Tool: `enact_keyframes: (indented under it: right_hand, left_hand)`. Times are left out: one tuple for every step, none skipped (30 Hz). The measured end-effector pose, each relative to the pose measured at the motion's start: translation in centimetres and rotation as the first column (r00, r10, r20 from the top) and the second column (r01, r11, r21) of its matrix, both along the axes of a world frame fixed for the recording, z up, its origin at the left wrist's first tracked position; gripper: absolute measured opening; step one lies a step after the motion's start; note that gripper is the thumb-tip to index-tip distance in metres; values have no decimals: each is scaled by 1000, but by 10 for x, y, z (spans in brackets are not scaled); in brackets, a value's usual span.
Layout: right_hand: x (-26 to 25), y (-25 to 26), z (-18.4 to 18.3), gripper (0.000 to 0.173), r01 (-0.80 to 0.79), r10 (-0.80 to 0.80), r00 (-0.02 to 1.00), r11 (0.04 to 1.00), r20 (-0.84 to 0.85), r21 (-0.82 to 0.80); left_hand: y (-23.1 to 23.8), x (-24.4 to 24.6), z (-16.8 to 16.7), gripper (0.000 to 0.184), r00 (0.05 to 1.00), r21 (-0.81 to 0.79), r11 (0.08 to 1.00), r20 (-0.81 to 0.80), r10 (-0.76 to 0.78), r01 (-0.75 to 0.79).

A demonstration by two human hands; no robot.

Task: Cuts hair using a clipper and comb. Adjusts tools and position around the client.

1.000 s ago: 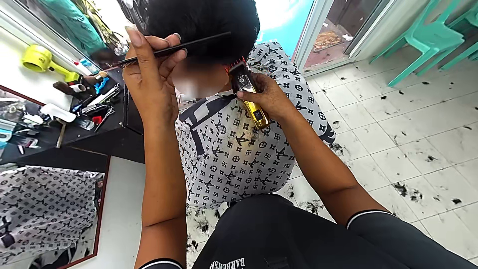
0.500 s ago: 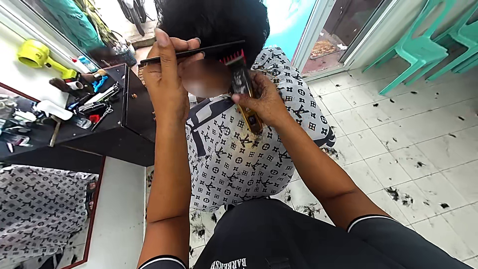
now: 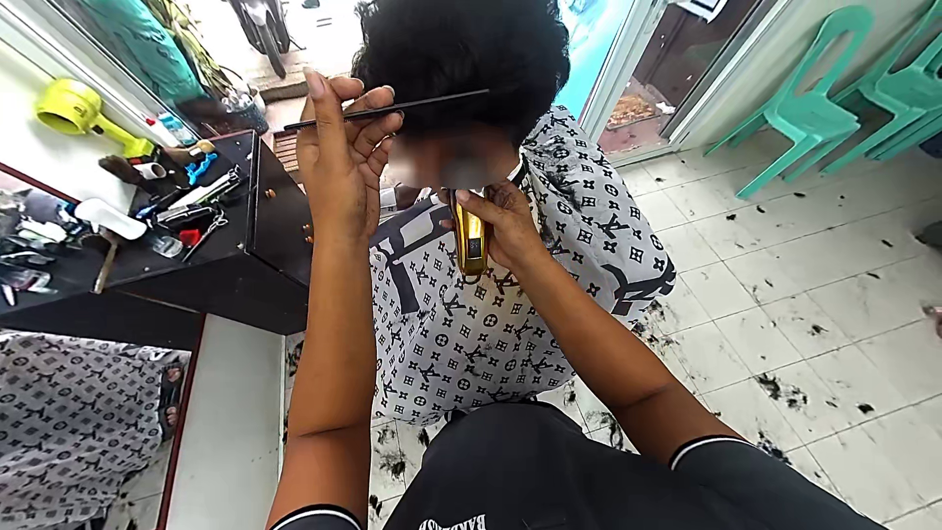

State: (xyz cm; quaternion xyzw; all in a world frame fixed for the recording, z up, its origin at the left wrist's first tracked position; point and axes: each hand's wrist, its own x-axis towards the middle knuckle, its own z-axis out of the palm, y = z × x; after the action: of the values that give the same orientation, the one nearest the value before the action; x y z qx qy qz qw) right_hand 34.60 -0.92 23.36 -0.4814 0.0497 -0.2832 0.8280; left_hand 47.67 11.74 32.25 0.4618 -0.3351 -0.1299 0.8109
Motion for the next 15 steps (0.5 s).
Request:
enact_keyframes:
  right_hand:
    - [0,0,0,54,7,-7,1000,1000,10,-11]
    - [-1,1,0,52,-1,1,1000,1000,-4,7]
    - [-2,1,0,45,-19,20,999,999,-38,44]
    - [-4,1,-1,38,-48,54,996,995,-69,87]
    - [-4,-1,-2,35,-76,85,994,990,-72,117]
    - [-4,-5,-4,35,-96,102,994,988,-45,123]
    - [-5,-8,-5,37,-105,107,994,989,-7,104]
    - [-6,-12,-4,41,-112,110,993,991,34,77]
    - [-9,-17,-2,45,-123,119,990,991,73,50]
    - [-15,-24,-1,48,-125,121,987,992,103,33]
    - [-22,-32,0,49,-124,120,986,992,117,23]
    - [-32,-43,0,48,-124,120,986,992,113,29]
    - [-43,-56,0,47,-125,121,989,991,82,42]
    - [-54,-72,-2,44,-133,133,991,990,11,37]
    - [-65,-90,-3,43,-156,155,983,988,-95,-7]
  left_hand:
    - [0,2,-1,38,1000,3,1000,9,-12,12]
    - [-1,3,-1,38,1000,3,1000,16,-22,22]
    - [-1,4,0,37,999,2,1000,22,-28,28]
    - [-2,4,1,37,999,-2,1000,24,-27,27]
    - [-3,4,1,36,999,-7,1000,23,-24,24]
    - [-4,3,0,36,1000,-13,1000,21,-17,17]
    - [-5,2,-1,36,1000,-20,1000,15,-11,11]
    - [-5,-1,-3,36,1000,-28,1000,2,0,0]
    - [-4,-4,-4,37,1000,-38,999,-14,12,-13]
    - [-3,-9,-6,39,999,-46,999,-26,21,-22]
    - [-1,-14,-6,41,999,-45,998,-30,36,-38]
    - [0,-19,-6,42,998,-46,997,-29,60,-62]
    - [1,-24,-6,44,996,-43,995,-22,91,-92]
    - [3,-30,-5,46,992,-37,991,-8,127,-127]
    - [4,-37,-4,48,987,-26,987,13,160,-159]
